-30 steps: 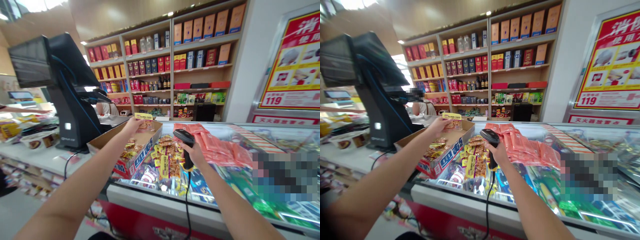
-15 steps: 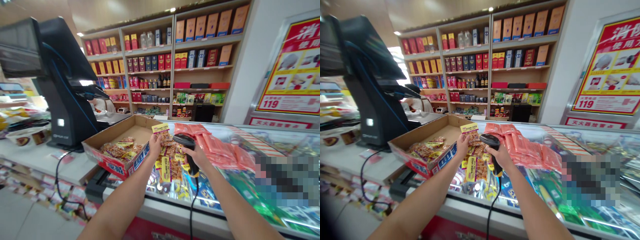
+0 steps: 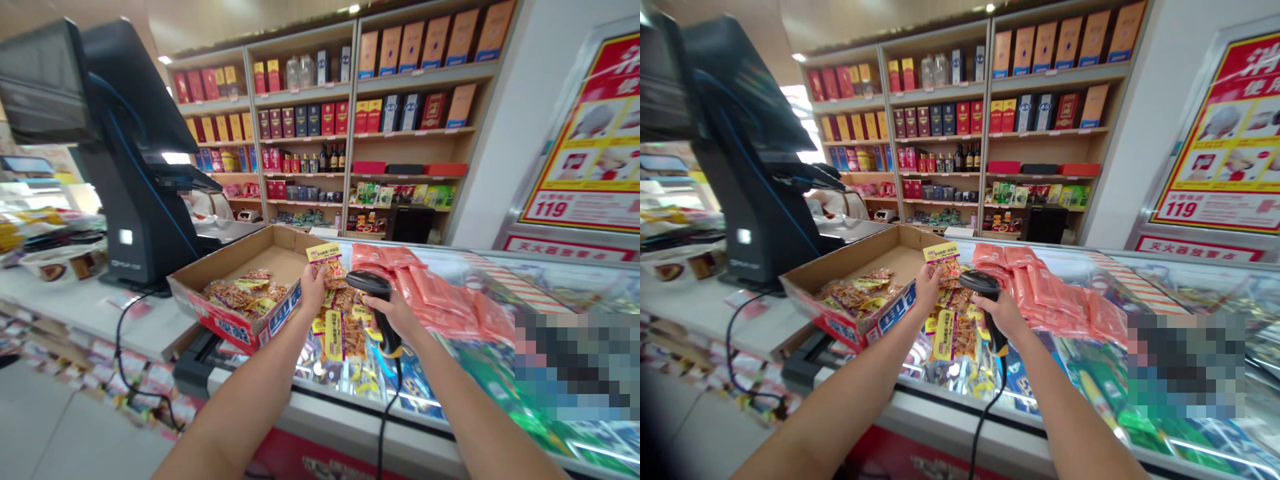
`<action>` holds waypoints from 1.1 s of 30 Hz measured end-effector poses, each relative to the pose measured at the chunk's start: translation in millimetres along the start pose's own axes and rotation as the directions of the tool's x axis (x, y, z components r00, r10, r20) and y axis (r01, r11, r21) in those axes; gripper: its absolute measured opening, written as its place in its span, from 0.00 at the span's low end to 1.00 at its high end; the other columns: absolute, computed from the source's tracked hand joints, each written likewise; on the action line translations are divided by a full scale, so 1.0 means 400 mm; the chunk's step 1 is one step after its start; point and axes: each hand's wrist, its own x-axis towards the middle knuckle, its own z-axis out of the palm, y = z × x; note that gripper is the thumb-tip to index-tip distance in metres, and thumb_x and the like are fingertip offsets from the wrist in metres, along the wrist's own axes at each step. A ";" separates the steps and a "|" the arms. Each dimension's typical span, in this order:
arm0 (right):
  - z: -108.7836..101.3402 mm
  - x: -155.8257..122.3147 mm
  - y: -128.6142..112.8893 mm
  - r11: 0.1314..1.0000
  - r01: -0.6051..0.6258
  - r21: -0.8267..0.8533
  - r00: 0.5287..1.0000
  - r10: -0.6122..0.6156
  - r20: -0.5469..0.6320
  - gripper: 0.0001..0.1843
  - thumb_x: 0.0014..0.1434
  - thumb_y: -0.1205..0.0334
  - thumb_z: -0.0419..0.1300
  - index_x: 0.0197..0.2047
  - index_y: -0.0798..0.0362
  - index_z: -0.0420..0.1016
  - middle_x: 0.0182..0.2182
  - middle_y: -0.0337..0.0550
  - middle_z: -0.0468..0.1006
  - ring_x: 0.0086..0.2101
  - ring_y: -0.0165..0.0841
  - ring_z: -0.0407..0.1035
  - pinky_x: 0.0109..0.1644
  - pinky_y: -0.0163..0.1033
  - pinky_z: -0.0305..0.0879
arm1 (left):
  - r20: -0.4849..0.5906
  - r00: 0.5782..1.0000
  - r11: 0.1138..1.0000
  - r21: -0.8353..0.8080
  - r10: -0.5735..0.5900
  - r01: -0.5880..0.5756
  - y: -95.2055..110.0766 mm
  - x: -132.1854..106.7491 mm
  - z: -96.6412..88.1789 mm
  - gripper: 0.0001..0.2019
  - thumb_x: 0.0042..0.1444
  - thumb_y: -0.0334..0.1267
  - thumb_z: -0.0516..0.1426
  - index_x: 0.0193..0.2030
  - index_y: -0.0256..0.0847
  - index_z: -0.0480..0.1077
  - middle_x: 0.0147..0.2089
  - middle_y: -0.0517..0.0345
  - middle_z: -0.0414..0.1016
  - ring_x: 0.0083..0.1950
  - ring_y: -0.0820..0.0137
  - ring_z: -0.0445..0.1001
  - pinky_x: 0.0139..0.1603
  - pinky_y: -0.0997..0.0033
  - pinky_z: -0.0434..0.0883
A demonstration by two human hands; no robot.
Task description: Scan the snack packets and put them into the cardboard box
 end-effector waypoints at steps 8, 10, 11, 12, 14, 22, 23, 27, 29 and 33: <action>0.005 -0.004 -0.012 1.000 -0.013 0.000 1.000 0.013 -0.001 0.15 0.45 0.51 0.65 0.21 0.52 0.68 0.10 0.36 0.68 0.12 0.31 0.65 0.17 0.35 0.61 | -0.002 1.000 1.000 0.002 0.024 -0.024 0.012 -0.003 0.002 0.07 0.53 0.35 0.57 0.39 0.37 0.68 0.38 0.52 0.77 0.38 0.67 0.75 0.37 0.71 0.71; 0.006 -0.007 -0.013 1.000 -0.023 -0.011 1.000 0.023 0.002 0.15 0.46 0.51 0.64 0.21 0.52 0.68 0.09 0.37 0.68 0.11 0.31 0.65 0.16 0.35 0.61 | -0.002 1.000 1.000 0.013 0.011 -0.011 0.015 -0.004 0.002 0.06 0.54 0.34 0.56 0.39 0.37 0.68 0.37 0.54 0.77 0.36 0.69 0.75 0.35 0.72 0.70; 0.006 -0.008 -0.013 1.000 -0.023 -0.014 1.000 0.023 0.004 0.15 0.46 0.51 0.64 0.21 0.52 0.68 0.09 0.37 0.69 0.11 0.31 0.64 0.16 0.35 0.60 | -0.003 1.000 1.000 0.018 0.004 -0.003 0.016 -0.005 0.002 0.06 0.54 0.34 0.56 0.39 0.37 0.68 0.36 0.54 0.77 0.35 0.70 0.74 0.34 0.73 0.70; 0.007 -0.008 -0.013 1.000 -0.022 -0.016 1.000 0.022 0.006 0.15 0.46 0.51 0.64 0.20 0.52 0.68 0.09 0.37 0.69 0.11 0.31 0.64 0.16 0.35 0.60 | -0.004 1.000 1.000 0.022 -0.004 0.004 0.015 -0.005 0.002 0.06 0.54 0.34 0.56 0.38 0.38 0.68 0.35 0.55 0.76 0.33 0.70 0.73 0.32 0.73 0.69; 0.007 -0.008 -0.012 1.000 -0.019 -0.019 1.000 0.019 0.013 0.15 0.46 0.51 0.64 0.20 0.52 0.68 0.09 0.37 0.69 0.11 0.31 0.64 0.16 0.35 0.60 | 0.001 1.000 1.000 0.027 -0.011 0.011 0.011 -0.004 0.002 0.05 0.54 0.35 0.56 0.38 0.38 0.68 0.34 0.56 0.76 0.31 0.71 0.73 0.31 0.73 0.69; 0.002 0.001 -0.002 1.000 -0.008 0.016 1.000 0.008 -0.013 0.14 0.46 0.51 0.65 0.22 0.52 0.70 0.11 0.37 0.70 0.12 0.32 0.66 0.17 0.36 0.62 | 0.024 1.000 0.999 0.042 -0.003 0.002 -0.010 0.005 -0.006 0.08 0.54 0.36 0.56 0.41 0.38 0.68 0.40 0.52 0.77 0.40 0.66 0.76 0.38 0.69 0.72; 0.002 0.001 -0.002 1.000 -0.010 0.012 1.000 0.010 -0.011 0.14 0.46 0.51 0.65 0.22 0.52 0.70 0.11 0.37 0.70 0.12 0.32 0.66 0.17 0.36 0.62 | 0.023 1.000 0.999 0.052 -0.005 0.004 -0.009 0.005 -0.007 0.08 0.54 0.36 0.56 0.41 0.38 0.68 0.40 0.53 0.78 0.40 0.66 0.76 0.39 0.68 0.72; 0.002 -0.001 -0.011 1.000 -0.010 0.023 0.999 0.011 -0.032 0.14 0.44 0.52 0.66 0.23 0.52 0.70 0.13 0.38 0.72 0.13 0.34 0.68 0.17 0.37 0.64 | 0.027 0.999 0.997 0.067 0.026 -0.028 -0.002 0.003 -0.007 0.06 0.52 0.35 0.58 0.38 0.38 0.69 0.38 0.53 0.78 0.42 0.65 0.77 0.45 0.65 0.73; 0.001 -0.002 -0.019 0.998 0.006 0.061 0.998 -0.003 -0.059 0.14 0.42 0.52 0.66 0.24 0.53 0.71 0.17 0.39 0.74 0.13 0.33 0.68 0.17 0.37 0.64 | 0.087 0.996 1.000 0.019 0.004 -0.006 -0.002 0.000 -0.003 0.08 0.51 0.36 0.59 0.39 0.39 0.68 0.39 0.53 0.79 0.43 0.64 0.77 0.48 0.63 0.73; 0.002 -0.004 -0.033 0.992 0.039 0.119 0.994 -0.025 -0.110 0.15 0.41 0.51 0.66 0.24 0.53 0.71 0.18 0.39 0.74 0.13 0.32 0.67 0.17 0.37 0.64 | 0.226 0.973 0.999 -0.010 -0.047 0.051 -0.005 -0.009 0.006 0.16 0.50 0.36 0.60 0.47 0.40 0.66 0.42 0.52 0.79 0.43 0.62 0.78 0.50 0.58 0.73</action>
